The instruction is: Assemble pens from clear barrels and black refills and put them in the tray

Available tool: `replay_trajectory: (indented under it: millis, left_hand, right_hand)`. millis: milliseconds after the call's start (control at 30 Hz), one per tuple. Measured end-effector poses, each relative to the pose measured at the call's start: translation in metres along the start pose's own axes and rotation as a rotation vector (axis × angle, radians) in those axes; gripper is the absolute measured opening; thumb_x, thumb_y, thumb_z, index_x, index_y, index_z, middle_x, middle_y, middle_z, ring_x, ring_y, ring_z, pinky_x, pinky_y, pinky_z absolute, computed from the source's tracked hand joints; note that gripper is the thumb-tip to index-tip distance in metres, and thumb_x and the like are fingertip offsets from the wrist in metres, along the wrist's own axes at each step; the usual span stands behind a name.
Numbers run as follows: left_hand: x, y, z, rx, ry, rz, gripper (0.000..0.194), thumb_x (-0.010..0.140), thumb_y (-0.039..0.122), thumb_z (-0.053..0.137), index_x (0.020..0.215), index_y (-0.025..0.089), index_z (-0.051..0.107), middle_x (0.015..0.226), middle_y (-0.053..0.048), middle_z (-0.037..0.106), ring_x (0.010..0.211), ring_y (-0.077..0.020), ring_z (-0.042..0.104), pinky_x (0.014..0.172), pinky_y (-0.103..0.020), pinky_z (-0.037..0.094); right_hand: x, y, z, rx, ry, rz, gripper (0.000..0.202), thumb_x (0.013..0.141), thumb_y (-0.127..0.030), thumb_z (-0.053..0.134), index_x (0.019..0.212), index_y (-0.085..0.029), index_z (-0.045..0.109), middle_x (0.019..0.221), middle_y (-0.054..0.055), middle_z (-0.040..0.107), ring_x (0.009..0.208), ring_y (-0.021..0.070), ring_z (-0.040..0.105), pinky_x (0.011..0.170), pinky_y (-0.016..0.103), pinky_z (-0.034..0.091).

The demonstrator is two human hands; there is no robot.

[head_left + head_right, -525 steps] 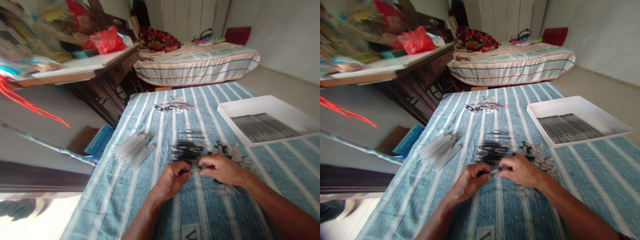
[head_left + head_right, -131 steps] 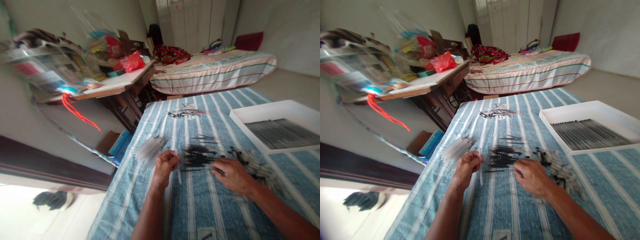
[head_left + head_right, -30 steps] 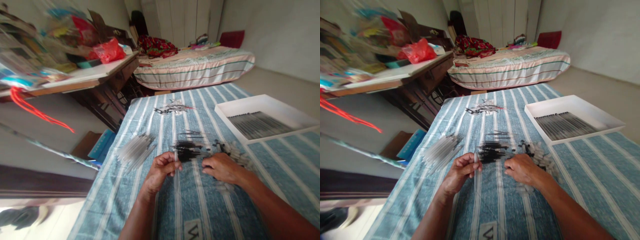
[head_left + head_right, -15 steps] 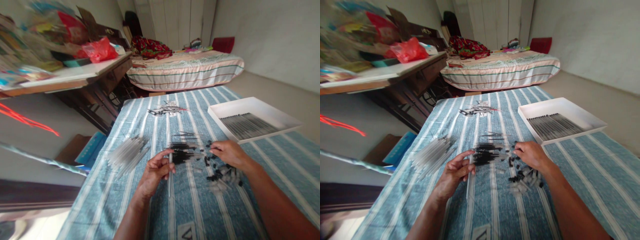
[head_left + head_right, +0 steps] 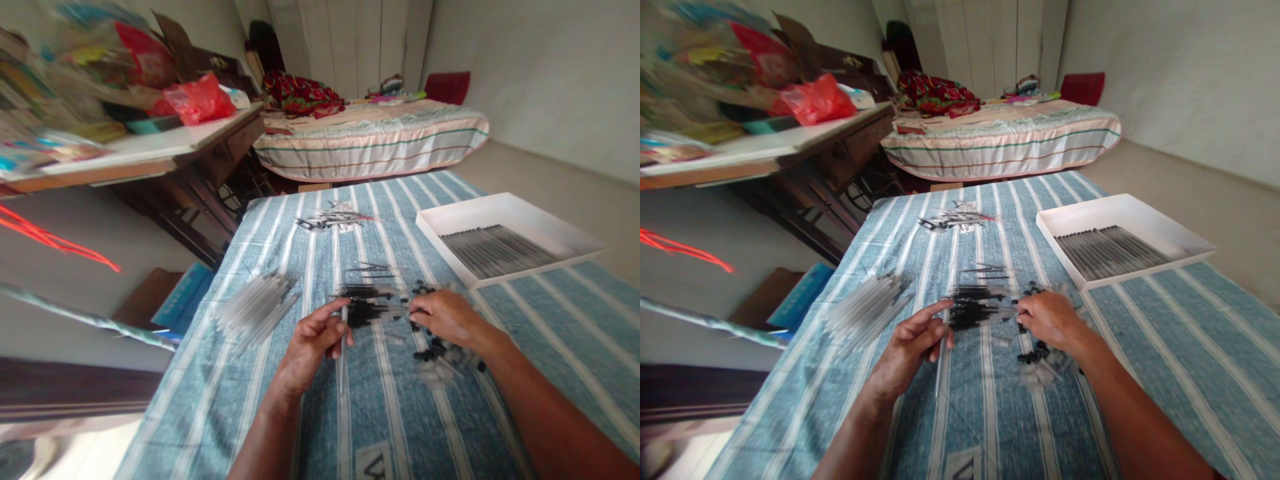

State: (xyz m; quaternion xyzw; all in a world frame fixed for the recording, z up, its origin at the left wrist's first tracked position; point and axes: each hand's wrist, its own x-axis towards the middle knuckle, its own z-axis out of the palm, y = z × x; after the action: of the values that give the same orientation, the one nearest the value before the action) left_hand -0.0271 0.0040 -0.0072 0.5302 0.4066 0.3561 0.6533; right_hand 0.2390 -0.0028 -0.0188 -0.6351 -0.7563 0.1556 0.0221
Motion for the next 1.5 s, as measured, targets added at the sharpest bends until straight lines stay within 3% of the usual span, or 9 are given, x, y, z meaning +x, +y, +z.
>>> replay_trajectory:
  millis: [333, 533, 667, 767, 900, 1067, 1500]
  left_hand:
    - [-0.002, 0.004, 0.003, 0.047, -0.008, -0.038, 0.042, 0.079, 0.027, 0.065, 0.119, 0.016, 0.06, 0.061, 0.001, 0.063, 0.045, -0.0067, 0.043, 0.045, -0.021, 0.029]
    - [-0.002, 0.003, 0.005, 0.084, -0.041, -0.052, 0.047, 0.076, 0.028, 0.067, 0.121, 0.017, 0.061, 0.059, 0.001, 0.062, 0.045, -0.007, 0.042, 0.046, -0.021, 0.032]
    - [-0.003, -0.002, 0.007, 0.116, -0.106, -0.039, 0.043, 0.076, 0.025, 0.067, 0.119, 0.017, 0.063, 0.059, 0.001, 0.062, 0.045, -0.007, 0.042, 0.046, -0.021, 0.032]
    - [-0.004, -0.004, 0.012, 0.107, -0.169, -0.058, 0.048, 0.077, 0.024, 0.067, 0.124, 0.018, 0.058, 0.06, 0.001, 0.062, 0.046, -0.0075, 0.043, 0.047, -0.021, 0.032]
    - [-0.005, -0.003, 0.019, 0.076, -0.233, -0.107, 0.041, 0.077, 0.027, 0.068, 0.115, 0.015, 0.057, 0.062, 0.0, 0.062, 0.049, -0.0084, 0.045, 0.046, -0.02, 0.032]
    - [-0.006, -0.004, 0.023, 0.092, -0.277, -0.118, 0.025, 0.077, 0.029, 0.068, 0.095, 0.014, 0.062, 0.064, -0.001, 0.061, 0.051, -0.0081, 0.045, 0.049, -0.021, 0.031]
    - [-0.007, -0.004, 0.025, 0.082, -0.288, -0.138, 0.021, 0.074, 0.026, 0.069, 0.092, 0.014, 0.069, 0.064, 0.0, 0.059, 0.055, -0.0096, 0.047, 0.052, -0.022, 0.033]
  right_hand:
    - [0.003, -0.003, 0.006, -0.008, -0.002, 0.035, 0.019, 0.082, -0.03, 0.055, 0.074, -0.022, 0.071, 0.07, 0.003, 0.071, 0.07, 0.0189, 0.065, 0.055, 0.025, 0.029]
    - [0.004, 0.001, 0.01, 0.052, 0.048, 0.024, 0.025, 0.084, -0.025, 0.048, 0.075, -0.02, 0.071, 0.074, 0.006, 0.072, 0.071, 0.0205, 0.064, 0.058, 0.026, 0.035]
    - [-0.001, -0.002, 0.009, 0.49, 0.152, -0.075, 0.026, 0.086, -0.029, 0.047, 0.079, -0.017, 0.07, 0.058, 0.002, 0.064, 0.055, 0.0147, 0.058, 0.054, 0.024, 0.039]
    - [-0.007, -0.014, 0.01, 0.889, 0.105, -0.136, 0.031, 0.086, -0.039, 0.051, 0.087, -0.015, 0.069, 0.046, -0.003, 0.053, 0.041, 0.0098, 0.047, 0.045, 0.021, 0.036]
    - [-0.012, -0.03, 0.016, 1.143, 0.043, -0.146, 0.035, 0.085, -0.044, 0.055, 0.091, -0.012, 0.069, 0.042, -0.005, 0.05, 0.036, 0.0066, 0.038, 0.039, 0.018, 0.03]
    - [-0.012, -0.037, 0.022, 1.164, 0.002, -0.155, 0.037, 0.085, -0.044, 0.056, 0.091, -0.012, 0.07, 0.041, -0.005, 0.05, 0.036, 0.0054, 0.036, 0.038, 0.018, 0.027]
    - [-0.012, -0.043, 0.02, 1.181, -0.074, -0.138, 0.039, 0.082, -0.048, 0.055, 0.085, -0.012, 0.069, 0.039, -0.006, 0.048, 0.033, 0.005, 0.033, 0.036, 0.017, 0.024]
